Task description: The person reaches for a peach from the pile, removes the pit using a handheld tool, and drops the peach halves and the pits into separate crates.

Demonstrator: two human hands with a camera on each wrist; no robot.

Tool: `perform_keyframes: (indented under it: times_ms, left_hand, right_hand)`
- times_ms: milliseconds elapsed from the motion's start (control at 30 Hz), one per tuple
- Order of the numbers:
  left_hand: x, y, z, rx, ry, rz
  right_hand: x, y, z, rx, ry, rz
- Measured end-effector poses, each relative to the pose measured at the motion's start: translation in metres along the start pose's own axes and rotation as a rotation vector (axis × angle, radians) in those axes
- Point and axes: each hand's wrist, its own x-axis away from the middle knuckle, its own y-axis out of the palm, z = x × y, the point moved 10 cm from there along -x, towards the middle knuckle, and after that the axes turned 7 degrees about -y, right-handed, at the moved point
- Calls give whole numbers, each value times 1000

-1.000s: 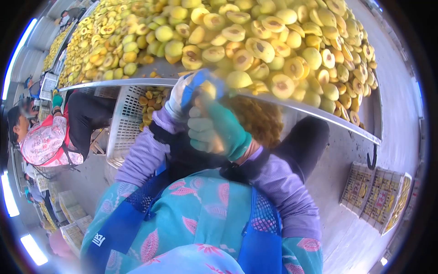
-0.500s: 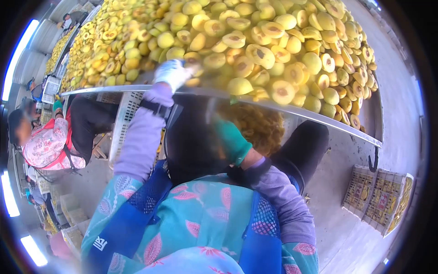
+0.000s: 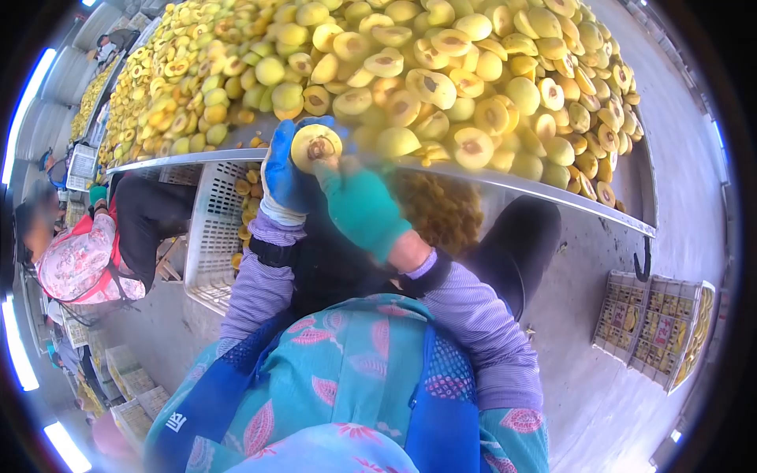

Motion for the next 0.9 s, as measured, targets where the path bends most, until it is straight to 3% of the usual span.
perform_keyframes:
  times_ms: [233,267,333,400,467,567,600,667,767,867,900]
  left_hand:
    - [7,15,27,-238,346,55]
    - [11,16,30,-271,415,63]
    - [11,12,21,-260,317,76]
    - [10,11,24,-225,314,108]
    - [10,7,37,-166,395,160]
    - [10,6,32,-143,323,162]
    - [9,7,21,-36,214,140]
    - [9,17,-3,175,-3,98]
    - [6,26,-9,34,-18,0]
    - [-1,37,-17,29,-71,-131]
    - [-3,37,-8,-88,46,-145]
  right_hand:
    - [13,9,3,79,11,-140]
    - [12,4,-13,242,-137,-66]
    - [22,-1,-45,567,-429,89]
    - [23,9,-13,306,-198,13]
    - [25,12,-7,250,-149,-39]
    - [25,8,-25,389,-319,-38]
    - [27,10,-23,382,-347,-1]
    - [31,14,-3,191,-204,-22]
    - [43,26,33,-245,176,-107]
    - [42,23,30,-455,278,-29]
    - [39,21,28,-526,306,-1]
